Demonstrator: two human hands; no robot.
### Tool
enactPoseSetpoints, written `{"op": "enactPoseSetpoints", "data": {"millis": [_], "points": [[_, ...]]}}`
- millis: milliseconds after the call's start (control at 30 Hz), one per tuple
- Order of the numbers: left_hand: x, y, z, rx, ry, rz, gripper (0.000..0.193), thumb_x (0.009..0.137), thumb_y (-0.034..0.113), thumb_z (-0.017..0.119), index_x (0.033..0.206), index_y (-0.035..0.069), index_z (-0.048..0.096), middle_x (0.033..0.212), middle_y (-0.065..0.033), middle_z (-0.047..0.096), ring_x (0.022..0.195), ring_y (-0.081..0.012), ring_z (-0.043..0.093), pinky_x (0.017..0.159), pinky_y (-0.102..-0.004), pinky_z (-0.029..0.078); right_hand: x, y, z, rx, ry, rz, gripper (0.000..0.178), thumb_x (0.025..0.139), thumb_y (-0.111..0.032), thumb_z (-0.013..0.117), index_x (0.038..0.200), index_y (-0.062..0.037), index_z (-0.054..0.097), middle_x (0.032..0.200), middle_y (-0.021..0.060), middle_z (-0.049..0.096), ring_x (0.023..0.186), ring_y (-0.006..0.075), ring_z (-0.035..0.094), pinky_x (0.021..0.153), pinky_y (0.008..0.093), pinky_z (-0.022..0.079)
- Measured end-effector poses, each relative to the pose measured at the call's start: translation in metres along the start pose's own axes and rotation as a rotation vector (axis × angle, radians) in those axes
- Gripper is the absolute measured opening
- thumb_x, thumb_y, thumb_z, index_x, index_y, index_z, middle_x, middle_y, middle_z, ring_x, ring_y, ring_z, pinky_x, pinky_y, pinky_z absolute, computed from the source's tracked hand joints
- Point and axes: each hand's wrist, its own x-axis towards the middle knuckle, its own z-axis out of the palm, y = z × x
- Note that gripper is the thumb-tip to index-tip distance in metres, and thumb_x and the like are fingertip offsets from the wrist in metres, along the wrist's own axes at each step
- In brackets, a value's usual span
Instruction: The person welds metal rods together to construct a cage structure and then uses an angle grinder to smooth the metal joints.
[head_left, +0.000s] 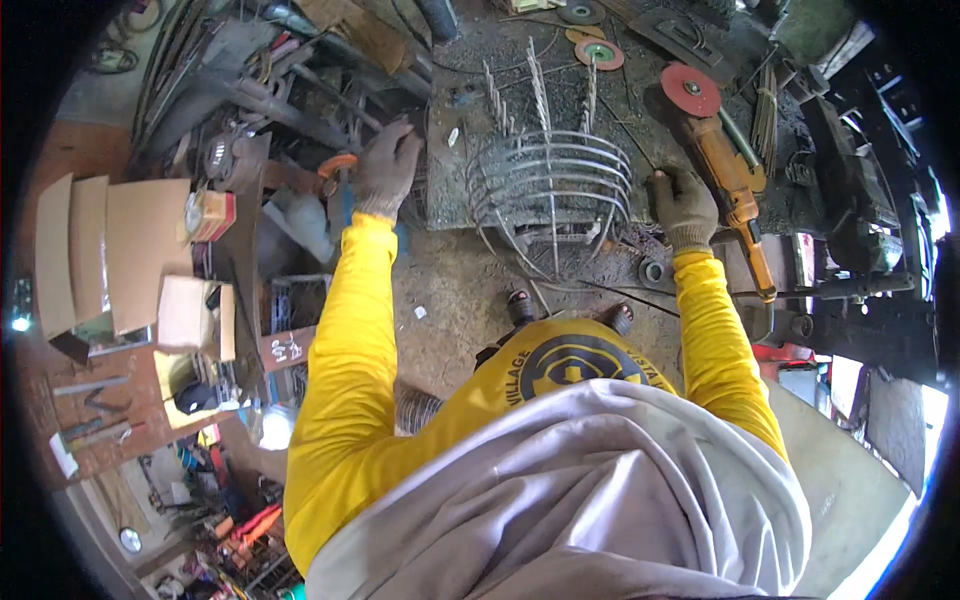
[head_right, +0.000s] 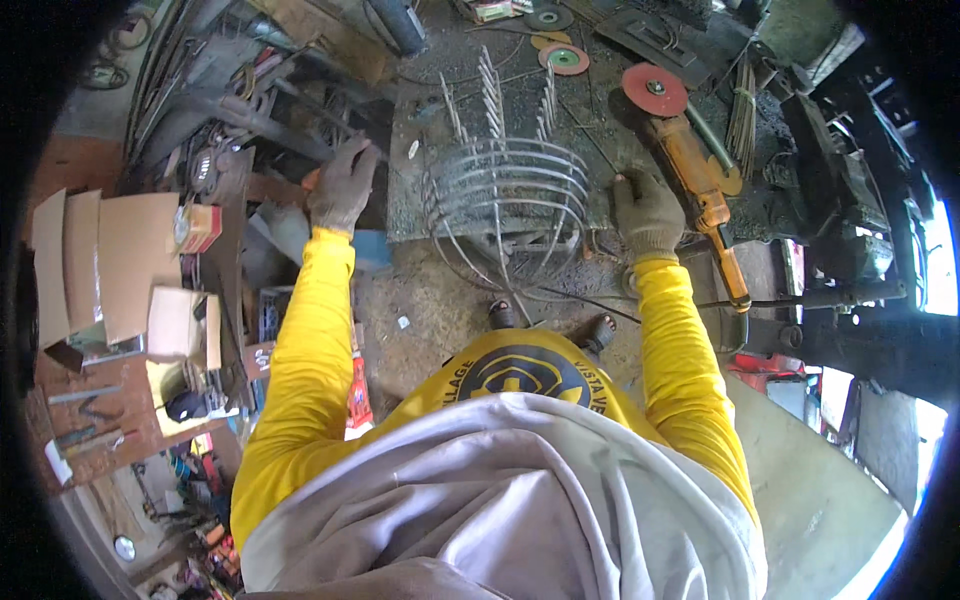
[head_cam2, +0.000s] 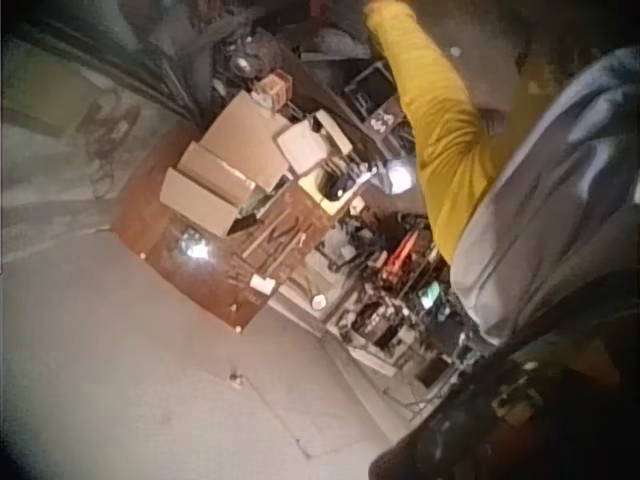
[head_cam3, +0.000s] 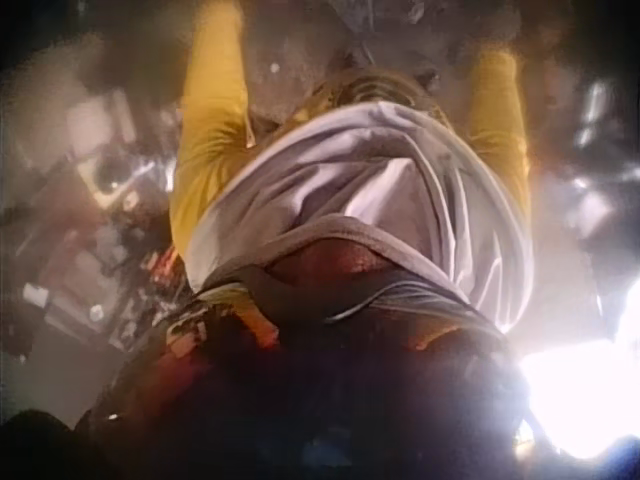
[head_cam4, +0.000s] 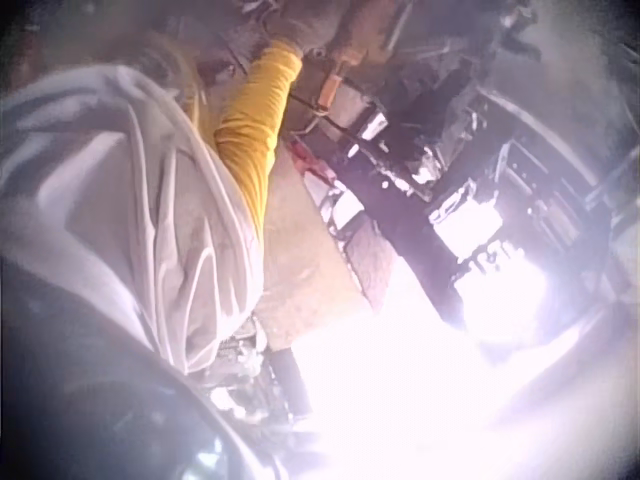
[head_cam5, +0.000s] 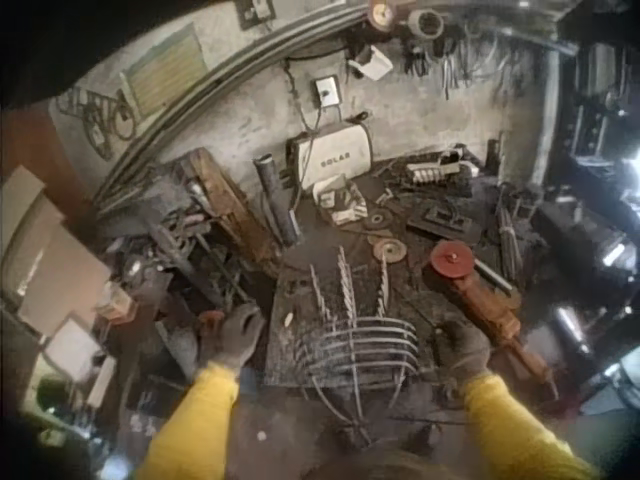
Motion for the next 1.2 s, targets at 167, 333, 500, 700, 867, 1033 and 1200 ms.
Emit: {"op": "enactPoseSetpoints", "data": {"millis": [167, 333, 500, 700, 867, 1033, 1200], "points": [[0.079, 0.011, 0.037, 0.02, -0.295, 0.046, 0.028, 0.088, 0.029, 0.055, 0.109, 0.013, 0.063, 0.101, -0.0168, 0.066, 0.094, -0.0385, 0.062, 0.08, -0.0462, 0.05, -0.001, -0.005, 0.005, -0.097, 0.095, 0.048, 0.027, 0.087, -0.038, 0.057, 0.096, -0.0156, 0.068, 0.088, 0.0131, 0.068, 0.085, 0.0352, 0.064, 0.073, 0.0425, 0.051], [0.125, -0.02, 0.089, 0.131, -0.471, 0.135, 0.026, 0.089, 0.023, 0.055, 0.11, 0.013, 0.063, 0.099, -0.0202, 0.064, 0.096, -0.0391, 0.061, 0.082, -0.0468, 0.048, 0.0, -0.011, 0.008, -0.182, 0.055, 0.101, 0.025, 0.086, -0.037, 0.056, 0.097, -0.018, 0.068, 0.086, 0.015, 0.067, 0.084, 0.0357, 0.064, 0.071, 0.0447, 0.05], [0.146, -0.032, 0.118, 0.228, -0.528, 0.338, 0.027, 0.085, 0.015, 0.055, 0.11, 0.013, 0.064, 0.101, -0.0212, 0.065, 0.095, -0.0371, 0.063, 0.082, -0.0461, 0.049, -0.002, -0.011, 0.01, -0.166, 0.097, 0.039, 0.024, 0.084, -0.035, 0.056, 0.097, -0.0171, 0.067, 0.087, 0.015, 0.066, 0.084, 0.0368, 0.063, 0.072, 0.0459, 0.05], [0.157, -0.023, 0.118, 0.259, -0.61, 0.264, 0.03, 0.087, 0.017, 0.052, 0.113, 0.017, 0.064, 0.099, -0.0193, 0.066, 0.093, -0.0365, 0.065, 0.084, -0.0457, 0.05, -0.001, -0.017, 0.005, -0.118, 0.107, 0.061, 0.025, 0.085, -0.032, 0.055, 0.1, -0.0155, 0.067, 0.093, 0.015, 0.066, 0.089, 0.0358, 0.063, 0.077, 0.0449, 0.05], [0.163, -0.015, 0.109, 0.329, -0.604, 0.377, 0.029, 0.088, 0.019, 0.051, 0.114, 0.017, 0.064, 0.102, -0.0188, 0.066, 0.096, -0.0372, 0.064, 0.084, -0.0464, 0.049, -0.001, -0.019, 0.001, -0.126, 0.086, 0.126, 0.026, 0.083, -0.031, 0.058, 0.097, -0.0135, 0.069, 0.094, 0.0154, 0.066, 0.091, 0.0354, 0.063, 0.08, 0.0445, 0.049], [0.168, -0.013, 0.111, 0.374, -0.547, 0.496, 0.028, 0.088, 0.021, 0.052, 0.113, 0.016, 0.063, 0.103, -0.0179, 0.066, 0.097, -0.0369, 0.063, 0.086, -0.046, 0.05, -0.003, -0.018, -0.003, -0.128, 0.066, 0.159, 0.026, 0.082, -0.03, 0.059, 0.099, -0.0123, 0.069, 0.099, 0.0151, 0.066, 0.093, 0.0349, 0.062, 0.082, 0.044, 0.049], [0.171, -0.01, 0.113, 0.537, -0.727, 0.478, 0.026, 0.087, 0.02, 0.052, 0.11, 0.014, 0.064, 0.102, -0.0182, 0.066, 0.098, -0.036, 0.063, 0.084, -0.0456, 0.05, -0.003, -0.018, -0.001, -0.126, 0.053, 0.158, 0.027, 0.082, -0.03, 0.059, 0.1, -0.0125, 0.068, 0.101, 0.0143, 0.065, 0.094, 0.0344, 0.062, 0.083, 0.0438, 0.049]]}}
